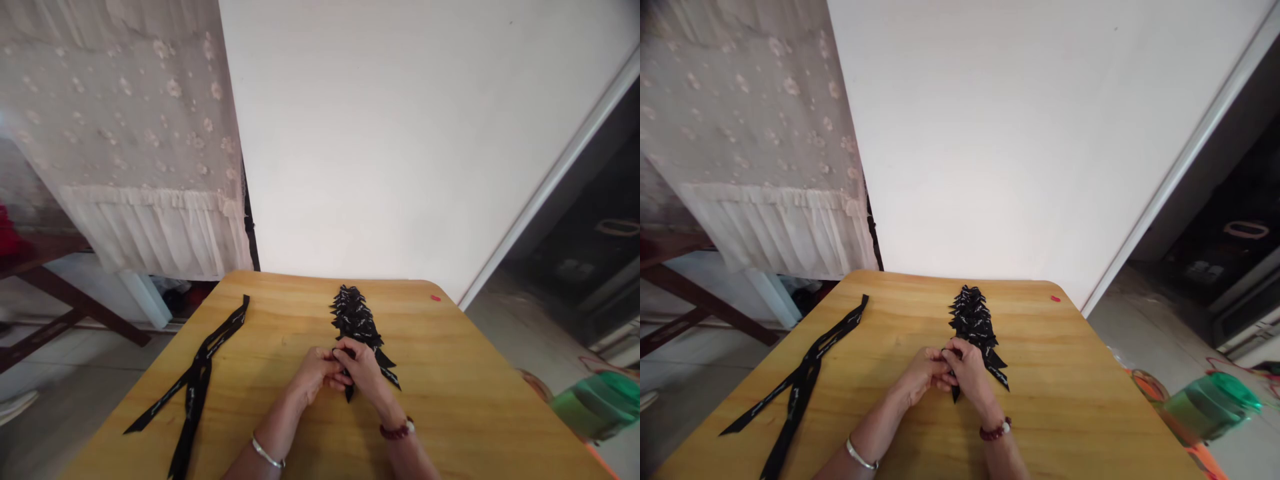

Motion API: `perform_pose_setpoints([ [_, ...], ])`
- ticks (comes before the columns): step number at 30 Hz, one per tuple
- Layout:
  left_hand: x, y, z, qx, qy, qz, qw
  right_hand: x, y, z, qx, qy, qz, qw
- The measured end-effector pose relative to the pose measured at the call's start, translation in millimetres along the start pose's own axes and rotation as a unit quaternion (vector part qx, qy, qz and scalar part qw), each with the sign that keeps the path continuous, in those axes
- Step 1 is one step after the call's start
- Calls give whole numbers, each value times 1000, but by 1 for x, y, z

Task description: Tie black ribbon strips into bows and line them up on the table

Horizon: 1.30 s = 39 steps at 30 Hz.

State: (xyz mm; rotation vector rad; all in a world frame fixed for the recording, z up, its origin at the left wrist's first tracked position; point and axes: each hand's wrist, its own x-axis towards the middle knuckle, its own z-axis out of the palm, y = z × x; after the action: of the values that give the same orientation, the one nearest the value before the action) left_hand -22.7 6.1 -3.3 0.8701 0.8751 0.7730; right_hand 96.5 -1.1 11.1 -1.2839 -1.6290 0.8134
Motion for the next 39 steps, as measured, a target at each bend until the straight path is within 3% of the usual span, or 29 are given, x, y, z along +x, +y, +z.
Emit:
perform_pose_setpoints([
  [10, 0, 0, 1, -13, 3, 2, 1000, 1, 0, 5, 12, 19, -1, 1000],
  [17, 1, 9, 0, -125, 87, 23, 988, 5, 1, -5, 207, 49, 170, 962],
  [19, 1, 10, -1, -141, 97, 27, 985, 4, 1, -5, 204, 47, 156, 965],
  [23, 2, 9, -2, -158, 97, 30, 982, 4, 1, -2, 122, 51, 45, 990],
  [25, 1, 8, -2, -161, 89, 33, 982, 5, 4, -1, 80, 66, 23, 994],
  [34, 2, 8, 3, -152, 117, 60, 980, 6, 10, 2, 37, 74, 38, 996],
  [39, -1, 9, 2, -149, 64, 49, 986, 6, 9, 2, 74, 85, 56, 992],
])
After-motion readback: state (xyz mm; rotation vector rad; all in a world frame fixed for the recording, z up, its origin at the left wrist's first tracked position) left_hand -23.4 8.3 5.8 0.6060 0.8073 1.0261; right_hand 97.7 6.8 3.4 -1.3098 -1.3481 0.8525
